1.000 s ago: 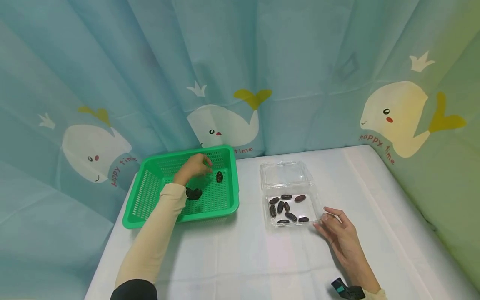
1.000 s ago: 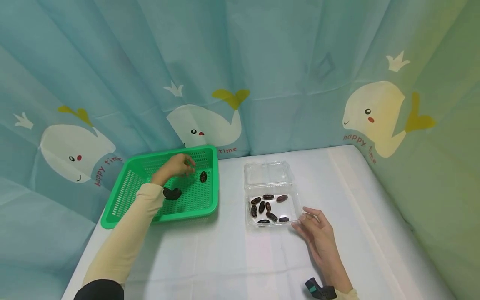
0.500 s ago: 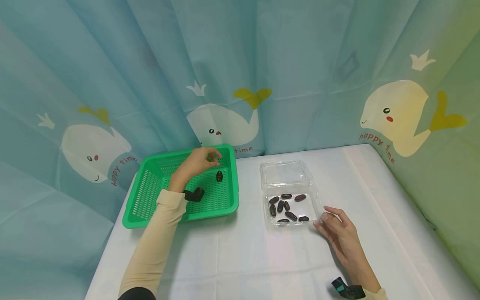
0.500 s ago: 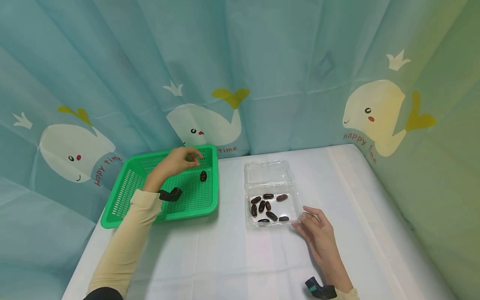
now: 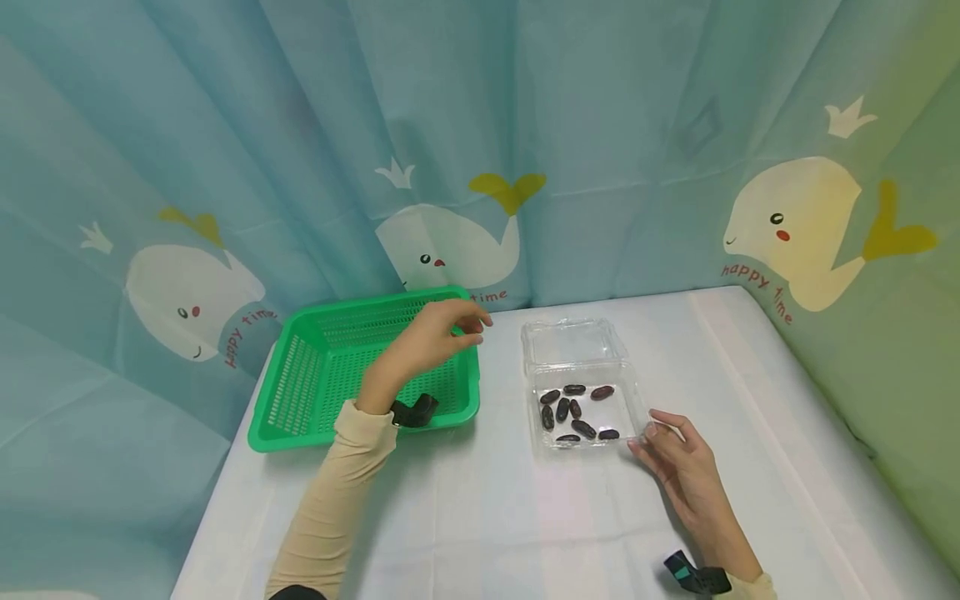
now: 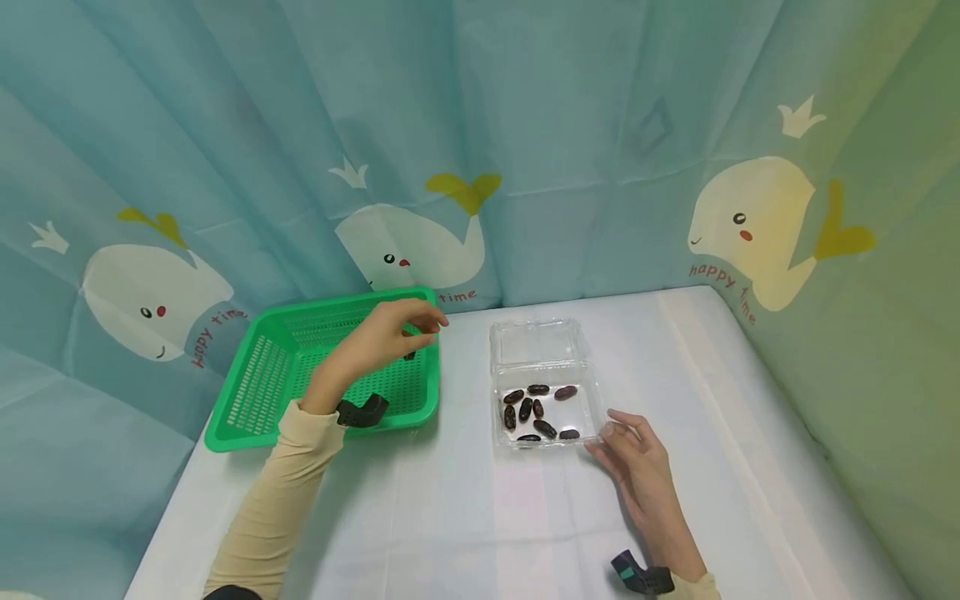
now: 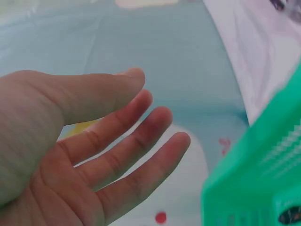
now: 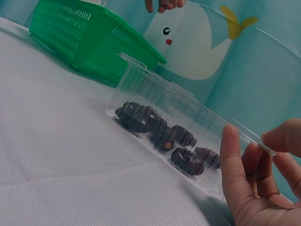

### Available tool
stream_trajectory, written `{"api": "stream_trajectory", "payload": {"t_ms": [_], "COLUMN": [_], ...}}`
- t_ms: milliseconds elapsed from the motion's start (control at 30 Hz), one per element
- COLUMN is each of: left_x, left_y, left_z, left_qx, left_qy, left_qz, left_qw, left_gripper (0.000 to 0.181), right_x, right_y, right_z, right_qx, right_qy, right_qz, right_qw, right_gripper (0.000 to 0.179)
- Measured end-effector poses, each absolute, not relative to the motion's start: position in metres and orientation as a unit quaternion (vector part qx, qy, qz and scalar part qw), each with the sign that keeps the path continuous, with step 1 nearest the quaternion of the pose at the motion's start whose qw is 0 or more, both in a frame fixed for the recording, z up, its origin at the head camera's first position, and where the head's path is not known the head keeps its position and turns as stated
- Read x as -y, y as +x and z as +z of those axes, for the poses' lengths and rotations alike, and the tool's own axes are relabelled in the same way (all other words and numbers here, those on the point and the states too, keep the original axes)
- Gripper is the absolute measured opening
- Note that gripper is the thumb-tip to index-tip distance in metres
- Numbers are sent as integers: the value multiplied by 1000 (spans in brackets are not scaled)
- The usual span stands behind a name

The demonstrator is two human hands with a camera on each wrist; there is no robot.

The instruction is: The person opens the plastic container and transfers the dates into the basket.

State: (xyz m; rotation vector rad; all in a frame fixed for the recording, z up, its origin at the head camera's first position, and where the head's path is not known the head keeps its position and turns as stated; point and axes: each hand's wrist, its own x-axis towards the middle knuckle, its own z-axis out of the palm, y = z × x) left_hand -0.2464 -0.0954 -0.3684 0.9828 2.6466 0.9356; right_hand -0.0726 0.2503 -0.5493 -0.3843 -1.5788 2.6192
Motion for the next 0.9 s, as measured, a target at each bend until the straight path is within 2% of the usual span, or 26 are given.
{"api": "stream_trajectory", "payload": {"t_ms": [567,900], "left_x": [31,7], "left_y": [-220,-214], "left_z": [-405,-429], "left_qx": [-844,-855], "left_qy": [437,442], "left_qz": [289,242], "left_qw": [116,121], "left_gripper": [24,25], "right_x": [-250,-250], "right_y": [-73,-74], "right_z": [-550,-550], "right_qx": [514,526], "right_qy": [-126,-131], "right_qz": [848,840], "right_qw": [31,30], "right_gripper": [25,25]}}
